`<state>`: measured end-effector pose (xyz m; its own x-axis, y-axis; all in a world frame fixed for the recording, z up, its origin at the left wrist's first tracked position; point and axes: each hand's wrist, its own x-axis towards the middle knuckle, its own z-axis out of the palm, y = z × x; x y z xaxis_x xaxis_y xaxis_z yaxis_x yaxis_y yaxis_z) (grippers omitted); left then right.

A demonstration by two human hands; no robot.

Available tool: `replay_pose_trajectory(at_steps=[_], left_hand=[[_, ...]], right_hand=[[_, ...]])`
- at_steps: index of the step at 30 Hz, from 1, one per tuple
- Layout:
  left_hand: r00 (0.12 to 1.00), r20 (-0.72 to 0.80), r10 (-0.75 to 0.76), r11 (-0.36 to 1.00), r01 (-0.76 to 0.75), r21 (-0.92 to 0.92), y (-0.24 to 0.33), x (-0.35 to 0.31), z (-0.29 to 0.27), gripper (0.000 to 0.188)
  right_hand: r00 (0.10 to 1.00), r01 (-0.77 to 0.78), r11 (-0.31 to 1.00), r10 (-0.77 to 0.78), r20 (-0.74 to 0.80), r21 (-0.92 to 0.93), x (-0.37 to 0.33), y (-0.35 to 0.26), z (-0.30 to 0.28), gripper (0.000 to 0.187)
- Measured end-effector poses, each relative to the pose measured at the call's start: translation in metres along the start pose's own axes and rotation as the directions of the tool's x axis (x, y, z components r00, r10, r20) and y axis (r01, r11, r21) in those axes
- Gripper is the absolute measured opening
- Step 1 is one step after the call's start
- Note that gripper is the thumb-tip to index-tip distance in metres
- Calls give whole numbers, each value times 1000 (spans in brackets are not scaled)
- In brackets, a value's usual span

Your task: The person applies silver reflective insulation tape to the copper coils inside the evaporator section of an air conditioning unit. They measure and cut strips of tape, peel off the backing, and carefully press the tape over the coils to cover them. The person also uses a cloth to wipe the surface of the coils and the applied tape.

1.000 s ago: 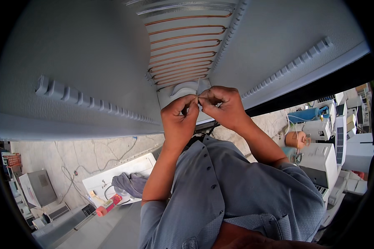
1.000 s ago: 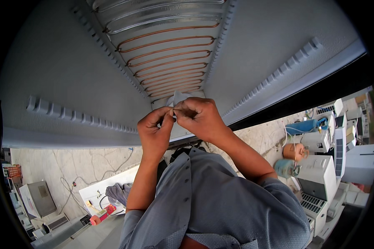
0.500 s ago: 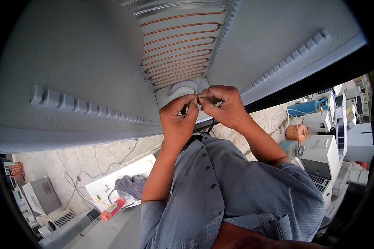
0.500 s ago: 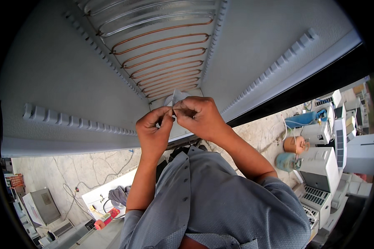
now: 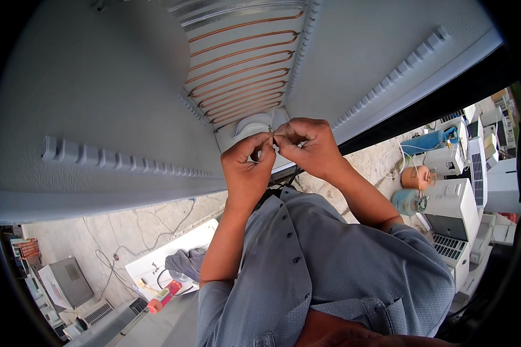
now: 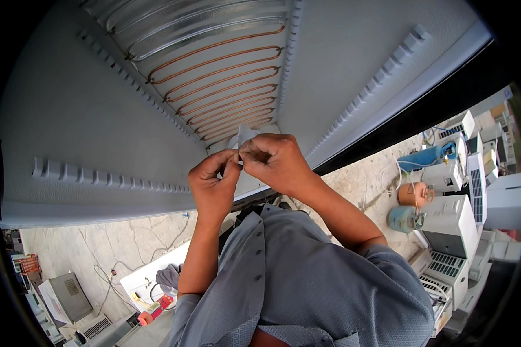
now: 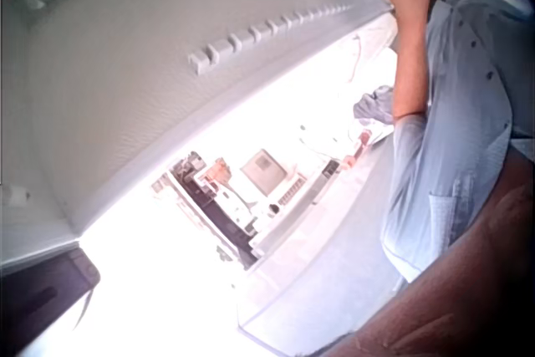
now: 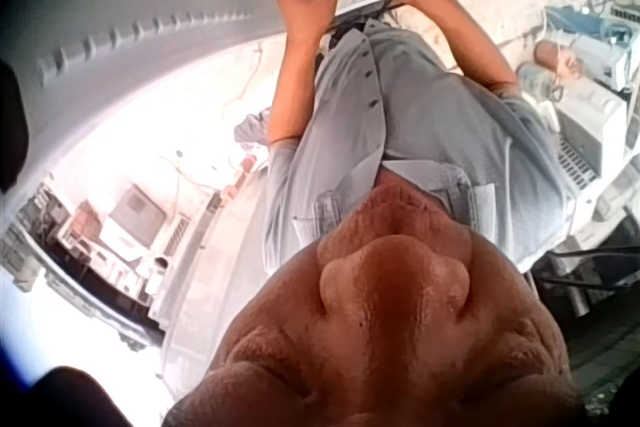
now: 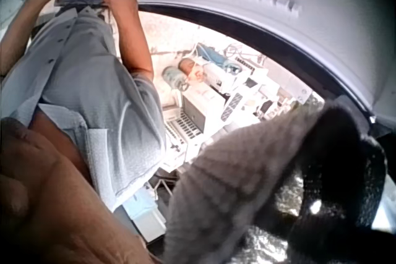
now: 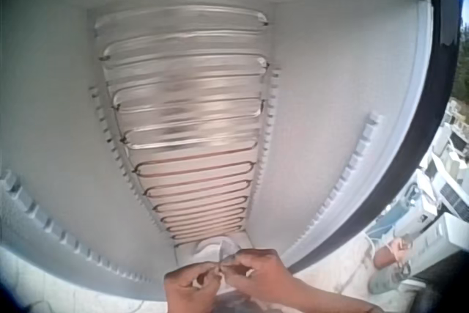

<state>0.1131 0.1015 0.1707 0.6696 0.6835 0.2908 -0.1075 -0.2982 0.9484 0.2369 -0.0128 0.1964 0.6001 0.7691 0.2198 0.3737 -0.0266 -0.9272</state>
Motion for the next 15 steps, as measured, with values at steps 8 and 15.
replay_pose_trajectory(at_steps=[8, 15], left_hand=[[1000, 9, -16, 1000, 16, -7, -2, 2, 3, 11], [1000, 1, 2, 1000, -2, 13, 2, 4, 6, 10]], right_hand=[[1000, 18, 1000, -18, 0, 8, 1, 1, -3, 6], [999, 46, 999, -46, 0, -28, 3, -1, -6, 6]])
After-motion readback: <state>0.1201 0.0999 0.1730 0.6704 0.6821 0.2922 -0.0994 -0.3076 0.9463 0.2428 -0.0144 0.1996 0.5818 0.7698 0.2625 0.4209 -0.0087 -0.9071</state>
